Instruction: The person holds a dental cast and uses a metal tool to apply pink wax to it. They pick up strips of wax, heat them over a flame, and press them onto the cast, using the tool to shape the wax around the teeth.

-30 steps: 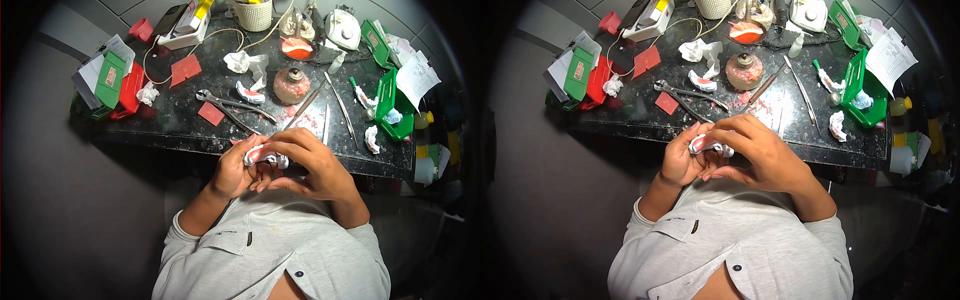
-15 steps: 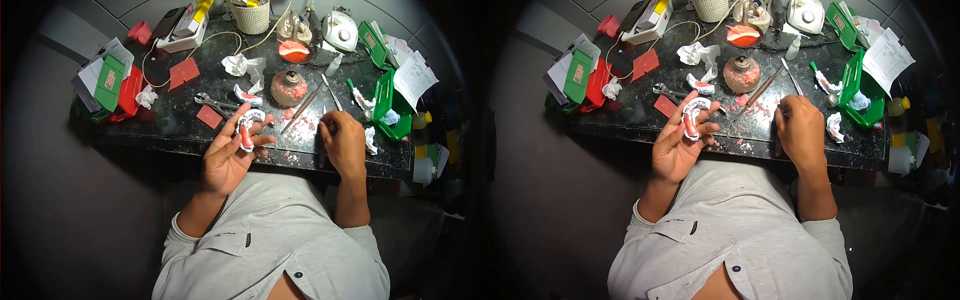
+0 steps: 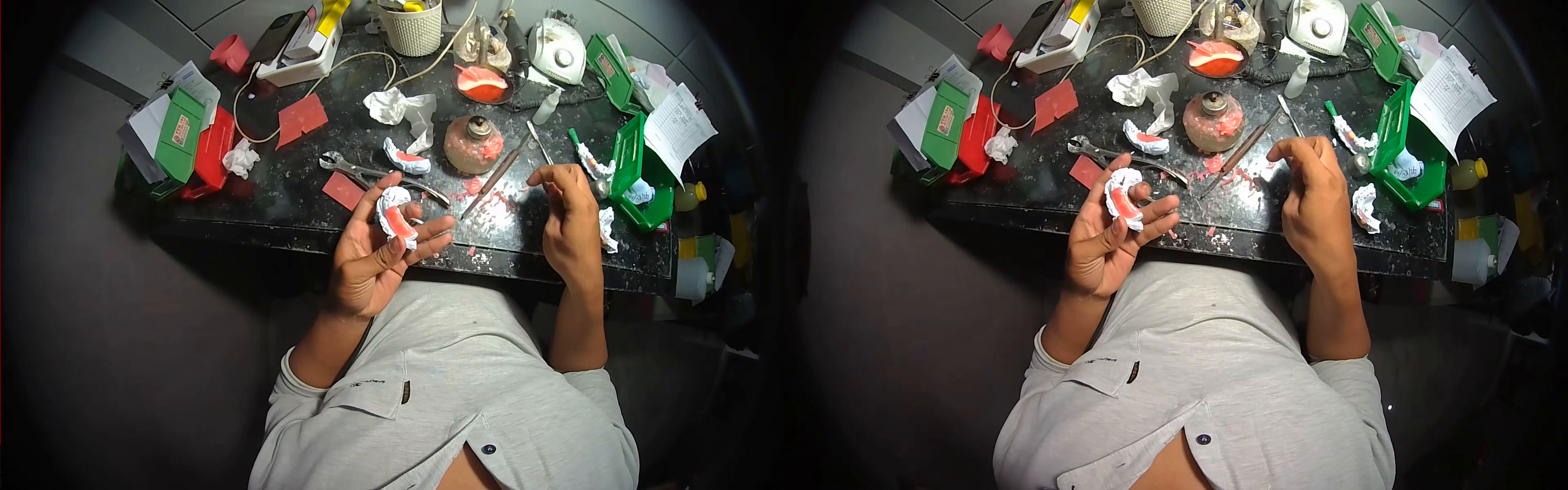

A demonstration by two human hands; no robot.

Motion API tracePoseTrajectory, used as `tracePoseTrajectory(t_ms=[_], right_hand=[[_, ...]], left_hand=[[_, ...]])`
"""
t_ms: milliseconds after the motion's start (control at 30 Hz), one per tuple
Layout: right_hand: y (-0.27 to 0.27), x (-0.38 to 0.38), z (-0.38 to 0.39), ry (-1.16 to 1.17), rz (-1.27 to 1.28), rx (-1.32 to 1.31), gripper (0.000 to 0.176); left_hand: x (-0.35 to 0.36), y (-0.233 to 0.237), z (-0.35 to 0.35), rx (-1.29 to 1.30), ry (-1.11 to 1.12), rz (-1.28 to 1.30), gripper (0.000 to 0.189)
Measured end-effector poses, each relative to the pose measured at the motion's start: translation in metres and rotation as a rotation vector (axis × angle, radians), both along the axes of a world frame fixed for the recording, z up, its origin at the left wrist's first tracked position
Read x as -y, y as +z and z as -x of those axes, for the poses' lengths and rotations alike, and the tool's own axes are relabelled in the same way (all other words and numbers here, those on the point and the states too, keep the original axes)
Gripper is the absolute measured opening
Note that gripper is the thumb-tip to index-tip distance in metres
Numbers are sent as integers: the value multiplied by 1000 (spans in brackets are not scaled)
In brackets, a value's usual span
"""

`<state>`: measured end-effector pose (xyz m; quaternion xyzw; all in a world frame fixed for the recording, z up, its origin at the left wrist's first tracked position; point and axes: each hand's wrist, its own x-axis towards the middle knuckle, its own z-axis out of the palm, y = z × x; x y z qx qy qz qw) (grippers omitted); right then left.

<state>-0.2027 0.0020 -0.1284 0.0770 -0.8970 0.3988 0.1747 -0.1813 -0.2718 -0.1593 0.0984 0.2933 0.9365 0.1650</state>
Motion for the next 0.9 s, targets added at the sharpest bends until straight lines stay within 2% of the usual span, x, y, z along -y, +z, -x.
tracePoseTrajectory(t_ms=[33,100,133,167,233,267,300,367,400,533,600,767,867,900], right_hand=[[-1,-2,1,0,0,0,37],[-4,-5,3,62,207,17,44],[-1,-9,1,92,356,152,46],[2,-10,1,92,357,153,46],[7,-11,0,225,717,261,38],[5,-17,1,291,793,285,28],[4,-18,1,291,794,286,28],[3,-20,1,432,1041,349,27],[0,-22,3,485,1102,361,32],[-2,-15,1,607,1241,366,33],[-1,-6,0,658,1388,446,35],[-3,15,-7,525,1190,309,28],[0,31,-15,499,936,155,25],[4,38,-21,441,850,137,22]], left_hand=[[-1,1,0,13,22,24,72],[-5,5,0,-10,50,81,71],[-6,6,-1,-31,78,138,70],[-6,6,-1,-30,78,139,70],[-4,6,-1,-60,85,260,63],[-5,7,-2,-59,83,260,63],[-8,9,-2,-60,114,282,62],[-10,9,-3,-61,146,304,60],[-10,7,-3,-82,176,334,60],[-9,10,-4,-124,229,412,61],[-6,10,-6,-132,232,472,61],[-7,10,-8,-202,249,554,61],[-10,17,-9,-173,213,485,62],[-11,19,-10,-119,172,368,59]])
